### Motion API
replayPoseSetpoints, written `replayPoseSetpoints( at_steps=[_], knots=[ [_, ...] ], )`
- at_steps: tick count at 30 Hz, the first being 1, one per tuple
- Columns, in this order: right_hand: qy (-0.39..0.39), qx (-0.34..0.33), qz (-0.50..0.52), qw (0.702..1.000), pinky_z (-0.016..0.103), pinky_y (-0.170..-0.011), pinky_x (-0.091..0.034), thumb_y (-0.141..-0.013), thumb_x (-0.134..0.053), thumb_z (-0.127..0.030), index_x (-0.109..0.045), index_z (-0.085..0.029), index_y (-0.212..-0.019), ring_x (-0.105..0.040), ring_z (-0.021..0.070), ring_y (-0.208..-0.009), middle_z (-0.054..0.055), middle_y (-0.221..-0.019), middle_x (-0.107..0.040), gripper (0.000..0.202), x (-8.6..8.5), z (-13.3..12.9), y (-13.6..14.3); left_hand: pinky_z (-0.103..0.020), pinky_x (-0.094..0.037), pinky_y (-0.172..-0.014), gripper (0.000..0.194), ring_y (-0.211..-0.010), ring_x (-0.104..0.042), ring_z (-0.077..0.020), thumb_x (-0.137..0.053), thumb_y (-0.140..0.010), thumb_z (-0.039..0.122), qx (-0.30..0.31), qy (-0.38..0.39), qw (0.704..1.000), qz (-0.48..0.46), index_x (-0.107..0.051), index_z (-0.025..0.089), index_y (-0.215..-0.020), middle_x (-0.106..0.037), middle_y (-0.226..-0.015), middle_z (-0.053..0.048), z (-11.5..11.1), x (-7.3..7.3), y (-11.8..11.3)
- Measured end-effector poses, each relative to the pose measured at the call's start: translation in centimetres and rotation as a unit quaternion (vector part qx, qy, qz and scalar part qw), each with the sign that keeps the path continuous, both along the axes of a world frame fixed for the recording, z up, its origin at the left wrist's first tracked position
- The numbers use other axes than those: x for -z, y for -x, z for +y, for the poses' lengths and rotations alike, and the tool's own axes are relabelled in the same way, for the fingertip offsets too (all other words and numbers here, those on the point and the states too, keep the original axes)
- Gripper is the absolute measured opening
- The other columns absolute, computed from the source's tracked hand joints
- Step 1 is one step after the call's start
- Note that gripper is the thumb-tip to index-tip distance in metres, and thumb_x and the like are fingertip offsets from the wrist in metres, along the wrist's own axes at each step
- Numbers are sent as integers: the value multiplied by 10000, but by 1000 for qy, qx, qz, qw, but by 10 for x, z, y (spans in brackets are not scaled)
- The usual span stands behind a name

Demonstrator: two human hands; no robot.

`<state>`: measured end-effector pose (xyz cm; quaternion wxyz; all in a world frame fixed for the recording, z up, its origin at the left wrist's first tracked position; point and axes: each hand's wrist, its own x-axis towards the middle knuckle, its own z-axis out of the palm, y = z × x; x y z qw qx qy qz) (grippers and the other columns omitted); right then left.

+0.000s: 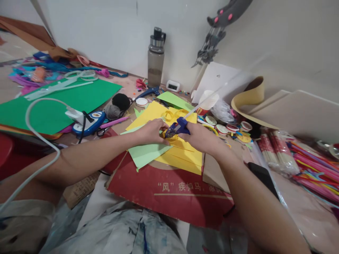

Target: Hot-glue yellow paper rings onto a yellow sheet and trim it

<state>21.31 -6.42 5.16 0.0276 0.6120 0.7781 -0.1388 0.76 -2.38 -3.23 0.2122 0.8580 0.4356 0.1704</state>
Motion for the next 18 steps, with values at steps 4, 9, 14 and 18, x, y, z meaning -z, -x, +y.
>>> replayPoseSetpoints(
  at_steps=[4, 9, 14, 18],
  knots=[
    [-61, 29, 44, 997, 290, -712, -436, -947, -533, -338, -642, -153, -1042, -658, 246, -889, 135, -1022, -735, 234, 21, -12, 2, -310, -413, -709, 496, -865, -621, -240, -811, -633, 603, -4, -14, 1000, 26, -705, 202, -905, -688, -915, -46, -1, -4, -2],
    [-111, 57, 29, 992, 327, -757, -453, -971, -498, -325, -625, -111, -1116, -672, 290, -938, 179, -1034, -729, 288, 33, -26, 12, -290, -381, -646, 409, -765, -612, -204, -834, -635, 511, -10, 14, 999, 34, -722, 203, -880, -691, -834, -24, -4, -10, -3],
    [-112, 50, -21, 992, 370, -864, -455, -993, -448, -299, -617, -99, -1146, -666, 312, -1038, 202, -1105, -714, 303, 28, -34, 19, -296, -381, -646, 411, -805, -619, -218, -850, -627, 492, -10, 3, 999, 34, -723, 197, -884, -699, -858, -30, -4, -10, -2],
    [-114, 47, -54, 991, 380, -870, -452, -1006, -413, -315, -615, -73, -1117, -657, 321, -1046, 225, -1108, -702, 334, 28, -37, 19, -308, -380, -645, 421, -801, -620, -228, -838, -628, 533, 3, -6, 1000, 27, -710, 202, -854, -684, -829, -31, -2, -7, -1]
  ],
)
